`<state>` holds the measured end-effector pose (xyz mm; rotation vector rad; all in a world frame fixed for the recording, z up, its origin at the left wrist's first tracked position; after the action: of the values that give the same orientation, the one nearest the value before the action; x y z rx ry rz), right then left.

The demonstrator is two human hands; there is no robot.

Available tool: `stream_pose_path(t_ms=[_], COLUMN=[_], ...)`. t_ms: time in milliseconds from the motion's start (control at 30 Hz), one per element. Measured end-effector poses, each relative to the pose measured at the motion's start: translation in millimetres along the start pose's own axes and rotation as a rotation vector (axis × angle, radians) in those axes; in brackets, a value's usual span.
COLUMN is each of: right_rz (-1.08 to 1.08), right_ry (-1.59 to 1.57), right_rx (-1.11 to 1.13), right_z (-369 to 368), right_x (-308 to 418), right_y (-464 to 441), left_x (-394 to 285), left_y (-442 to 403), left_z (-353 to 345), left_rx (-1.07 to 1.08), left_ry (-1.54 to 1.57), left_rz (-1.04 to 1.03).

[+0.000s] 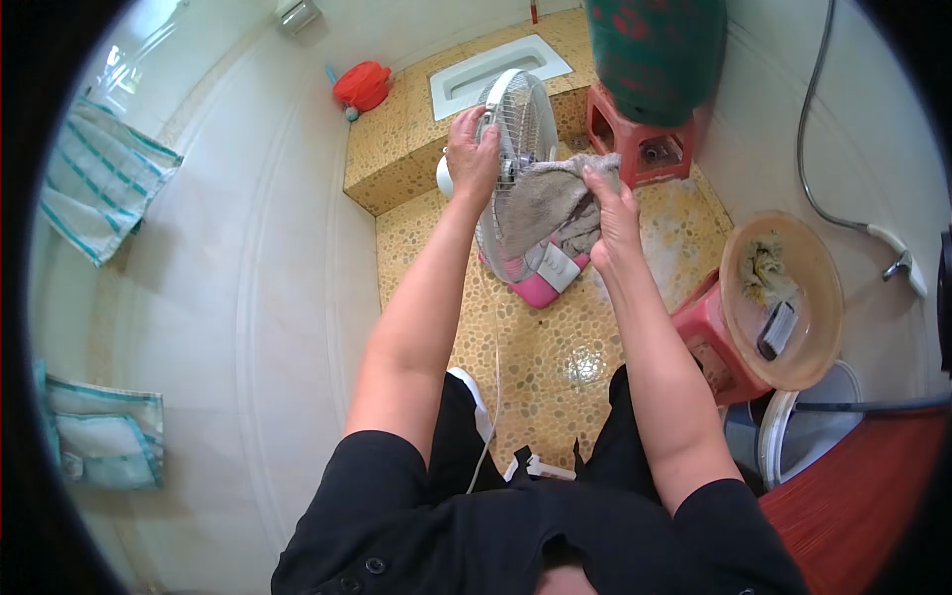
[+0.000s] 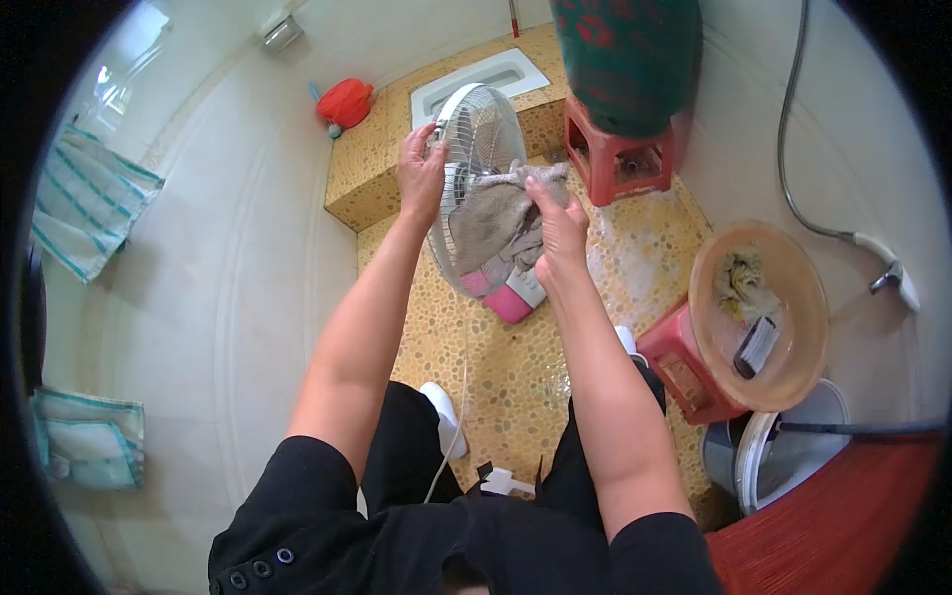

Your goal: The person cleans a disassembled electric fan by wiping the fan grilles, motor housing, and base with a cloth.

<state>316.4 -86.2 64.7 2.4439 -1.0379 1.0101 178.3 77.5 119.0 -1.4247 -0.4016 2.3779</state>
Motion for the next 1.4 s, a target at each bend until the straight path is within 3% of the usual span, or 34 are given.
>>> stream_pose_path(t_ms=[133,167,300,333,433,533,633,667,800,900,1000,1100,1200,1300,1400], right_rz=[0.292,0.363,0.591,0.771,0.897,0.794,1.013,0.968,1.058,0.969,1.119,1.187,1.176,1.014,1.007], right_ry=[0.412,0.52,0.43,0.528,0.69,1.26,1.399,1.46,1.401,1.383,1.406,1.715,1.826,1.865,1.774], right_rx=[-0.106,-0.107,-0.008,0.02,-0.037,0.239,0.432,0.486,0.522,0.678,0.829,0.825,0.801,0.712,0.768], right_z=[-1,-7,-33,-54,-85,-123,-129,-129,-112,-109,-109,-122,-132,-138,-138], right_x=[16,26,41,49,27,-5,-36,-30,-22,-19,-8,-6,-10,-4,-7], right_y=[-5,-2,-20,-32,-65,-70,-52,-48,-43,-42,-32,-33,-52,-85,-83], left_x=[-9,-6,-2,-7,-15,-14,-10,-13,-10,-13,-17,-13,-18,-18,-17], left_y=[19,20,26,21,19,18,6,7,7,9,12,9,9,19,17], left_z=[0,3,4,2,3,8,11,12,7,8,15,9,6,1,3], left_rx=[-0.062,-0.042,0.113,0.162,0.133,0.134,0.116,0.113,0.137,0.119,0.208,0.169,0.176,0.148,0.193], left_ry=[-0.36,-0.338,-0.312,-0.322,-0.356,-0.372,-0.318,-0.326,-0.412,-0.388,-0.405,-0.399,-0.341,-0.347,-0.367], left_rz=[-0.238,-0.179,0.071,0.128,0.131,0.158,0.166,0.166,0.154,0.212,0.238,0.208,0.278,0.181,0.27])
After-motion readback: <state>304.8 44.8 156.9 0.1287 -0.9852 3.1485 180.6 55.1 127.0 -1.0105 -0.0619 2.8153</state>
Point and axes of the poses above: each hand's wrist, its own y-axis away from the middle knuckle, its own z-axis out of the back of the hand, x = y × z, the point moved 4 cm from there along -y, towards the middle knuckle, and after that the axes turned 12 degrees about z, right-handed, at the moved point
